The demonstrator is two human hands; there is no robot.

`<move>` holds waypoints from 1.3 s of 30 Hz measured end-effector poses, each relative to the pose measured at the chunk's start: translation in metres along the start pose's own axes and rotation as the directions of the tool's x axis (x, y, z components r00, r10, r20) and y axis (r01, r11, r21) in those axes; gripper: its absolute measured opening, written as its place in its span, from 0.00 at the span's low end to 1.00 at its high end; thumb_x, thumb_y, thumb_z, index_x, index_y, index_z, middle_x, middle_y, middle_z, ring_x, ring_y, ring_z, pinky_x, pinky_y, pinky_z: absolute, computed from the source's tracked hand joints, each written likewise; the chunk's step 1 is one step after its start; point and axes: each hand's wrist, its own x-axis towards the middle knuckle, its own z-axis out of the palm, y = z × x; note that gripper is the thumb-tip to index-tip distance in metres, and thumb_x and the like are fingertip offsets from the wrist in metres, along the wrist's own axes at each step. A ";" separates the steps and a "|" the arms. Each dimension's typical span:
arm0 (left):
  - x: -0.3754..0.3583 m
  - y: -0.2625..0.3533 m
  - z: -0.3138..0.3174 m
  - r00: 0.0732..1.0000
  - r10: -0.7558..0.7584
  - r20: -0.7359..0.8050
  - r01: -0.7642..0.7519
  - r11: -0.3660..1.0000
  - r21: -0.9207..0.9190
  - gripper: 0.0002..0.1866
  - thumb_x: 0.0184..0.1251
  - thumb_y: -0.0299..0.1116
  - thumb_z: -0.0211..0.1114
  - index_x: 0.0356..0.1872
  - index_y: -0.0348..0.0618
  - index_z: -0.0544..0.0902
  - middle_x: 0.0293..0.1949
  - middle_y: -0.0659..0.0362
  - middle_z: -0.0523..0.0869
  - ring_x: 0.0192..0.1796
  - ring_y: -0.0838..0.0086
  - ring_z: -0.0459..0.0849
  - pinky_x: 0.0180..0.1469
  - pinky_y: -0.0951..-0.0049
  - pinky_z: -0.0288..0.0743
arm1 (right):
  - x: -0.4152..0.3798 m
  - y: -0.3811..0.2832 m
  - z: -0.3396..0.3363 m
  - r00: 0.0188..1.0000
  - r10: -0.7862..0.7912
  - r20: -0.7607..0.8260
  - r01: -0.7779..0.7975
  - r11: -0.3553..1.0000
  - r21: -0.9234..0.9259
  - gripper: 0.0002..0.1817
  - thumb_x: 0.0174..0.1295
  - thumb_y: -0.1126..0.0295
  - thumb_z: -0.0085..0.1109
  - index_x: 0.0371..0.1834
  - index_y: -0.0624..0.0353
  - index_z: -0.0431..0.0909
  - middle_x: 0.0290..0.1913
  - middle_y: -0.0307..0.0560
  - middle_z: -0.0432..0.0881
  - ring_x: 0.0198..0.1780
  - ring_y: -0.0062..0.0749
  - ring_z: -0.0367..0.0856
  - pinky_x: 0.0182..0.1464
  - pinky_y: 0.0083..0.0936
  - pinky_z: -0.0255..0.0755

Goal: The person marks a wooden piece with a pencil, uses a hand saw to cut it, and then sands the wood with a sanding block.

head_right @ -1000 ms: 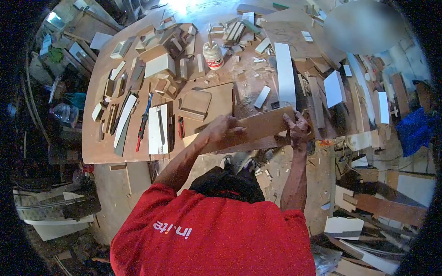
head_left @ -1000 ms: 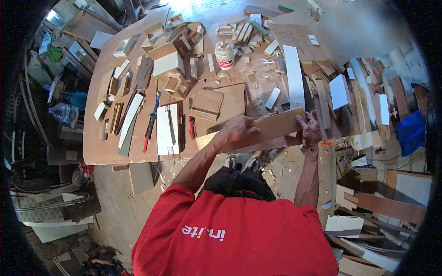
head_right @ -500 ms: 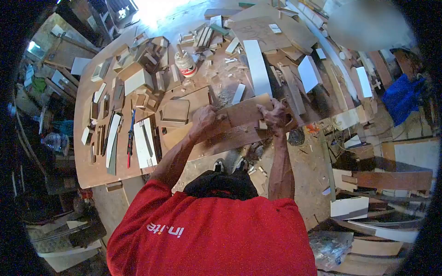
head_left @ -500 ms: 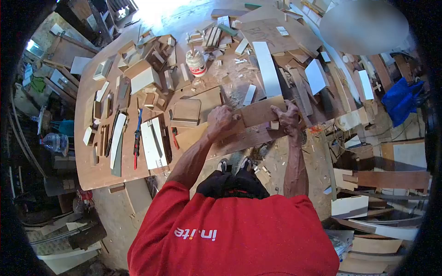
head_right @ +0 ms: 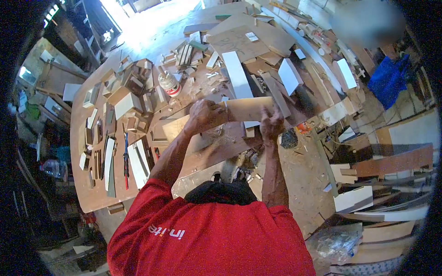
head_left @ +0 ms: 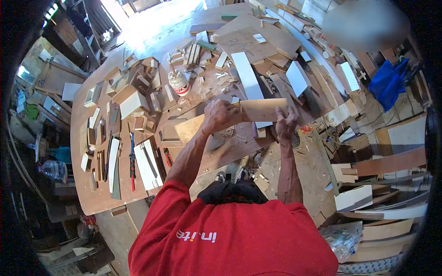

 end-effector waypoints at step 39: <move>0.068 0.021 0.091 0.961 -0.190 0.201 0.252 0.307 -0.918 0.13 0.61 0.32 0.71 0.38 0.29 0.85 0.32 0.53 0.87 0.30 0.69 0.86 0.33 0.71 0.81 | -0.036 0.066 0.036 0.936 0.350 0.033 -0.330 0.843 0.425 0.21 0.57 0.76 0.68 0.47 0.59 0.65 0.42 0.42 0.75 0.41 0.28 0.78 0.40 0.28 0.80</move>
